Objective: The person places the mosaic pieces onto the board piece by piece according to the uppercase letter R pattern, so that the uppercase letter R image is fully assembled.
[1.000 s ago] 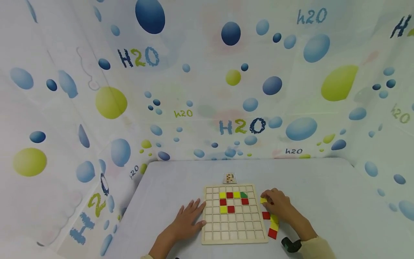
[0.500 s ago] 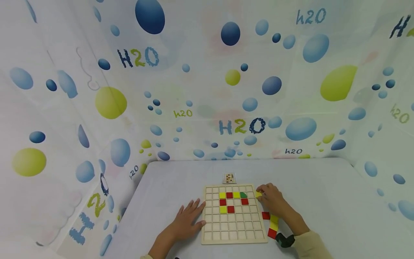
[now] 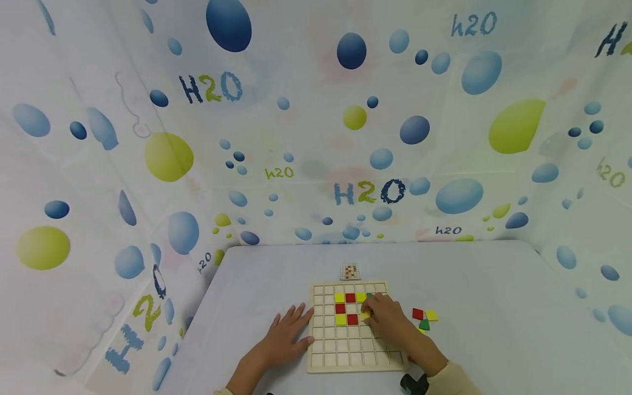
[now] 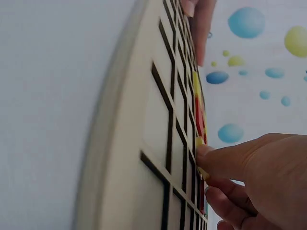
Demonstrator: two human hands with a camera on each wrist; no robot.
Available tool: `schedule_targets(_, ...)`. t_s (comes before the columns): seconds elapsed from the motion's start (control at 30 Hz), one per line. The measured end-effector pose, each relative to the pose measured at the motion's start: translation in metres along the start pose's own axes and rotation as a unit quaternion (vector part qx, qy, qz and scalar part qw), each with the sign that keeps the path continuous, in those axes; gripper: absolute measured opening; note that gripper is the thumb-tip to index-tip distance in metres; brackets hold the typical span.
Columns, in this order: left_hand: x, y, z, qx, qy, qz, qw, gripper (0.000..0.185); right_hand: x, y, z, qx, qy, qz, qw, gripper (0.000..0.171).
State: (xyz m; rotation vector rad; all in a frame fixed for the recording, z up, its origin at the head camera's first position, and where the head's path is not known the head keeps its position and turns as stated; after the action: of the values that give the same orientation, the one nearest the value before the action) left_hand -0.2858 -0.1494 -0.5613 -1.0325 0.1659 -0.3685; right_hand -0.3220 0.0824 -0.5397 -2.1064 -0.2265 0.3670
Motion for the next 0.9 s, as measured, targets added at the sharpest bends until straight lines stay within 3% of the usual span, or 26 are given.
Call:
schedule_targets(0.5, -0.0027, 0.0032, -0.003, -0.007, -0.001, -0.004, 1.0, 0.073, 0.0053, 0.002, -0.0079, 0.015, -0.009, -0.026, 0.999, 0.014)
schedule_targets(0.9, -0.0001, 0.0005, -0.0002, -0.003, -0.002, 0.0, 1.0, 0.072, 0.0088, 0.0014, -0.0075, -0.01, -0.034, 0.005, 0.999, 0.012)
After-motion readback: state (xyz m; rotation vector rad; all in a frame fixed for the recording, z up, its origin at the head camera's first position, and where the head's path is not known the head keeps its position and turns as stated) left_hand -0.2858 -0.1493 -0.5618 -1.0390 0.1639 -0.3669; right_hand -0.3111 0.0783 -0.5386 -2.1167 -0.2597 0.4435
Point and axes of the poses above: each hand's wrist, its own x-axis away from the middle knuckle, its own y-axis out of the palm, z = x × y, the point moved 10 cm from there along -x, towards the middle knuckle, and after that the axes turned 6 degrees about z, right-handed, at the moved point
